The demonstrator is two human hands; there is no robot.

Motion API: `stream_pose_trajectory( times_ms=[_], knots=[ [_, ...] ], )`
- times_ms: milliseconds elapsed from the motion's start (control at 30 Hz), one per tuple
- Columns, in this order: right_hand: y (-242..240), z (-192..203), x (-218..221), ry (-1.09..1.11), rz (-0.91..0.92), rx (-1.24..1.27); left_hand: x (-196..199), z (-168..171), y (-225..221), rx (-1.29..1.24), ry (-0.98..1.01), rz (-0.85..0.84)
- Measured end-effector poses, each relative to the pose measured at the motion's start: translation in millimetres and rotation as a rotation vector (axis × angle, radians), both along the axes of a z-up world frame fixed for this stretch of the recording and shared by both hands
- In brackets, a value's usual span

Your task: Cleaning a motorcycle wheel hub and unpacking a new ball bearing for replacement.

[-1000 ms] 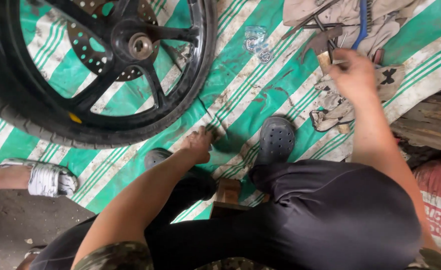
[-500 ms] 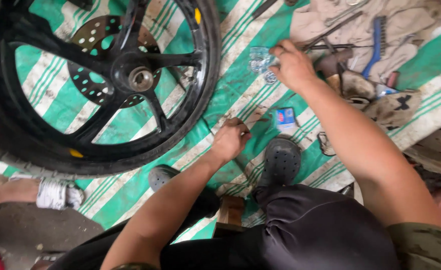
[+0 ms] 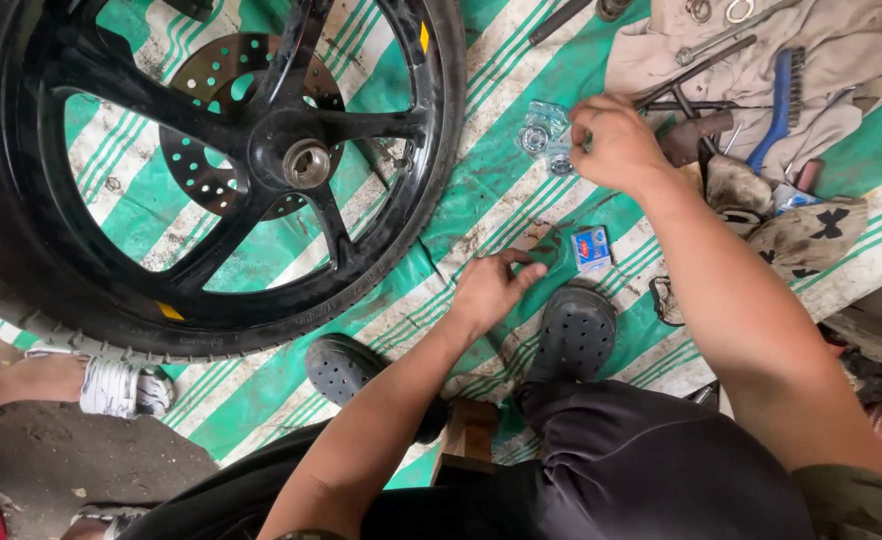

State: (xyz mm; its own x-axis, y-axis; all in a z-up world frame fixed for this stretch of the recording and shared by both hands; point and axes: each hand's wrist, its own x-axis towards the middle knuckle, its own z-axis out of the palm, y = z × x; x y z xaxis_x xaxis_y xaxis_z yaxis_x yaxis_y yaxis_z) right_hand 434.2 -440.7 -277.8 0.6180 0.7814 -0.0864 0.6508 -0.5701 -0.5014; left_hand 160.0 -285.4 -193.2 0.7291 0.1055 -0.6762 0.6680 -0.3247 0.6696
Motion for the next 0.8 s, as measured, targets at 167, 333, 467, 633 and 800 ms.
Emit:
stream_pose_trajectory(
  times_ms=[167, 333, 467, 633, 800],
  knots=[
    [-37, 25, -37, 0.338, -0.196, 0.138, -3, -33, 12, 0.051, -0.046, 0.057],
    [-60, -14, -81, 0.688, -0.517, 0.374, 7, -22, 9, 0.03, -0.133, 0.138],
    [-31, 2, -128, 1.095, -0.815, 0.531, 12, 8, 8, -0.071, -0.116, 0.256],
    [-26, 25, -152, 1.203, -0.871, 0.453, 0, -26, 6, -0.079, -0.186, 0.204],
    [-105, 47, -108, 0.046, -0.562, -0.159, -22, -45, 22, 0.195, -0.024, -0.008]
  ],
)
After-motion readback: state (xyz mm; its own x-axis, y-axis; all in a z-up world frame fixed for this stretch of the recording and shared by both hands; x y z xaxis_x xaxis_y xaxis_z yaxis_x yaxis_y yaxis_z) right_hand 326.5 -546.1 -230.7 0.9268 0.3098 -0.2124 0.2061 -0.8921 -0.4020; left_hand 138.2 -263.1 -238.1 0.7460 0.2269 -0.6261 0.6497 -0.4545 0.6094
